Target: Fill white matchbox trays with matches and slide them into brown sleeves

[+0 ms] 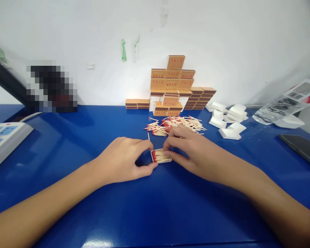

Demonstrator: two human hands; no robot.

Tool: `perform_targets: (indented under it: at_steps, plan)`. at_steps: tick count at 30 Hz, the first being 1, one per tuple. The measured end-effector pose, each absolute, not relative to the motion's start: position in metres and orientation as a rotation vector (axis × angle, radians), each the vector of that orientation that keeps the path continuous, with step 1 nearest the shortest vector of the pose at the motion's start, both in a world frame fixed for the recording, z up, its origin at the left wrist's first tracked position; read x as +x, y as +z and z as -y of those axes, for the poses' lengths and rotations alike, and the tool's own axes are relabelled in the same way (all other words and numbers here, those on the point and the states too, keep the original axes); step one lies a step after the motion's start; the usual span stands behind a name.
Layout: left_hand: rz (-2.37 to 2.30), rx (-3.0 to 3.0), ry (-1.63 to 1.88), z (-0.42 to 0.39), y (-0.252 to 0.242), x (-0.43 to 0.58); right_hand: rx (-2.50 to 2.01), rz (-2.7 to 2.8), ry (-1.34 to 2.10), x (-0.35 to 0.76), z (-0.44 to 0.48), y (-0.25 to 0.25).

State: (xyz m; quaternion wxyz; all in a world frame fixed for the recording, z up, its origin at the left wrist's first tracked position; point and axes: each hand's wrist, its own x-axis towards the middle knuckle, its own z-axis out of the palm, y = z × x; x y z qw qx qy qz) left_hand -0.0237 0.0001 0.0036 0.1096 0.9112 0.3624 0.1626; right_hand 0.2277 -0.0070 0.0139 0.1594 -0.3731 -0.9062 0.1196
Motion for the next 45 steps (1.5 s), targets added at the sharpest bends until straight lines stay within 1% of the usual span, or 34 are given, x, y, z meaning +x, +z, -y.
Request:
perform_targets:
  at_steps: [21, 35, 45]
  plan:
    - [-1.053, 2.7, 0.477, 0.0, 0.0015, -0.0252, -1.008, 2.572, 0.398, 0.2219, 0.0082, 0.0122]
    - [-1.059, 2.682, 0.487, -0.0003, 0.0007, -0.0249, -0.907, 2.515, 0.345, 0.2227, 0.0081, 0.0152]
    - [-1.063, 2.687, 0.512, -0.0001, 0.0, -0.0239, -0.931, 2.531, 0.361, 0.2241, 0.0081, 0.0154]
